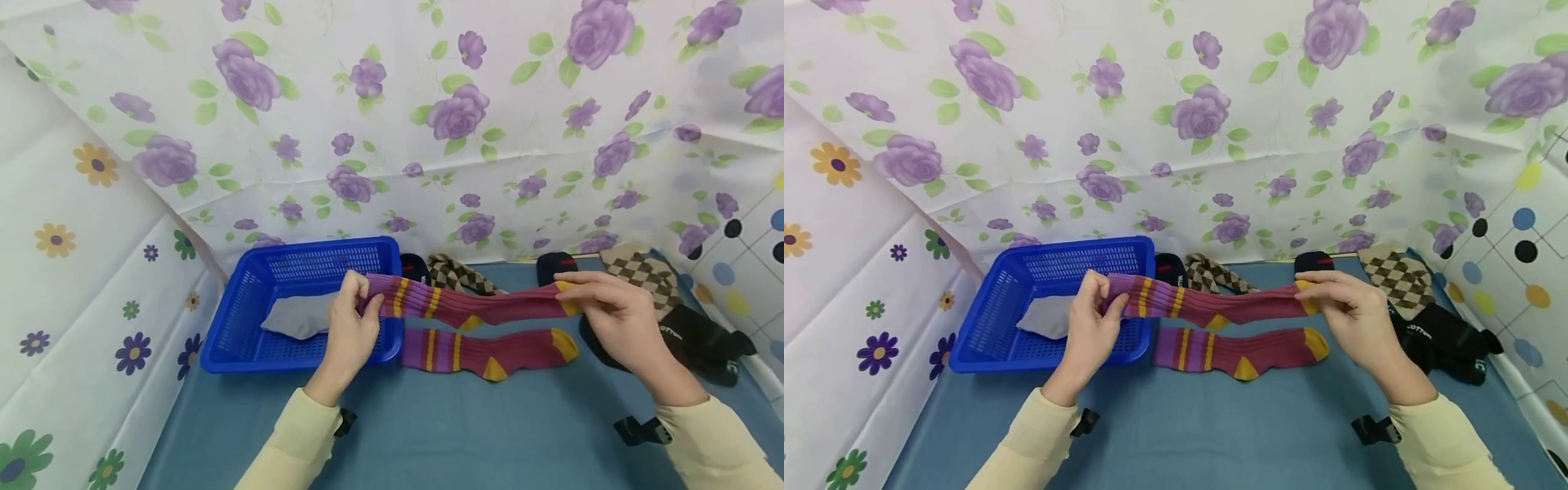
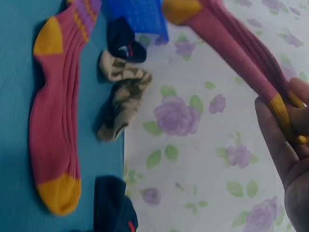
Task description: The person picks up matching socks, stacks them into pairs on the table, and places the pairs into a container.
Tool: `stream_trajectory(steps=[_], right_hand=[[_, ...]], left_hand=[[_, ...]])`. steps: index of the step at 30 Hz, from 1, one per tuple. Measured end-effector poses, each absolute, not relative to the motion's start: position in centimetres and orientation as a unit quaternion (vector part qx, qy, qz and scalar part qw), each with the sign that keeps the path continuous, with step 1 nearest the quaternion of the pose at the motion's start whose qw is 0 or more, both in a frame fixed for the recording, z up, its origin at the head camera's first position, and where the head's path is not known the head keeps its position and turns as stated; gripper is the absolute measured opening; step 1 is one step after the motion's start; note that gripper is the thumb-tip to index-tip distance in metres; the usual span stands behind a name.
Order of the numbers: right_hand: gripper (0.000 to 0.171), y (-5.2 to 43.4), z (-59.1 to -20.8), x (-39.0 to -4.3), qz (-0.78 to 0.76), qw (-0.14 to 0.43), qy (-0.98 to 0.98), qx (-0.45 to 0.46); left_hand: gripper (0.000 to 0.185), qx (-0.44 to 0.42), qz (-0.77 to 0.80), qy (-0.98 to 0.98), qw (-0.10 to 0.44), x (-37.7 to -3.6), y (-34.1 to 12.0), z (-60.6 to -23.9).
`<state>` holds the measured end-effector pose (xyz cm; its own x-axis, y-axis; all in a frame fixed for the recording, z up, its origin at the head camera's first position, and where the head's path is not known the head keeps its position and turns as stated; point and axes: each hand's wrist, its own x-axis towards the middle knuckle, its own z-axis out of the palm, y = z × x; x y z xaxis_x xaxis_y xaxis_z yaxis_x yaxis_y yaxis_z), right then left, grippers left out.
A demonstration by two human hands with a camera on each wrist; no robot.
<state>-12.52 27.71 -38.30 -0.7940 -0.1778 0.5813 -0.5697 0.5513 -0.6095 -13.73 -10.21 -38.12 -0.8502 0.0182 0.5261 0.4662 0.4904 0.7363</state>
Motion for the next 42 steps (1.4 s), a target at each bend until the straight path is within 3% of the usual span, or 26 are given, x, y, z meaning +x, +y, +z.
stream_trajectory(steps=[4,11,16,22,25,32,38,42], right_hand=[[0.044,28.8,-38.7,-12.3,0.359,0.229,-0.878,0.219],[0.035,30.0,-40.0,-12.1,0.266,0.173,-0.933,0.170],[0.026,30.4,-40.9,-11.4,0.264,0.190,-0.937,0.125],[0.029,30.0,-41.7,-11.1,0.316,0.262,-0.911,0.042],[0.027,29.9,-41.8,-11.1,0.318,0.259,-0.911,0.034],[0.027,30.1,-41.1,-11.0,0.286,0.128,-0.949,0.042],[0.037,30.4,-41.0,-11.6,0.276,-0.019,-0.961,0.026],[0.036,30.1,-41.9,-12.0,0.275,-0.058,-0.959,0.025]], left_hand=[[0.027,-0.173,-0.451,-0.842,0.241,-13.1,-8.9,-39.5],[0.026,-0.164,-0.371,-0.894,0.189,-10.8,-6.2,-41.0],[0.029,-0.145,-0.355,-0.903,0.196,-9.6,-4.7,-41.9],[0.028,-0.134,-0.354,-0.897,0.226,-9.5,-4.0,-42.4],[0.029,-0.149,-0.330,-0.899,0.247,-9.6,-3.9,-42.5],[0.034,-0.222,-0.165,-0.919,0.283,-9.0,-3.7,-43.3],[0.041,-0.205,-0.119,-0.946,0.223,-8.5,-3.4,-44.3],[0.043,-0.197,-0.107,-0.955,0.195,-8.6,-3.3,-45.0]])
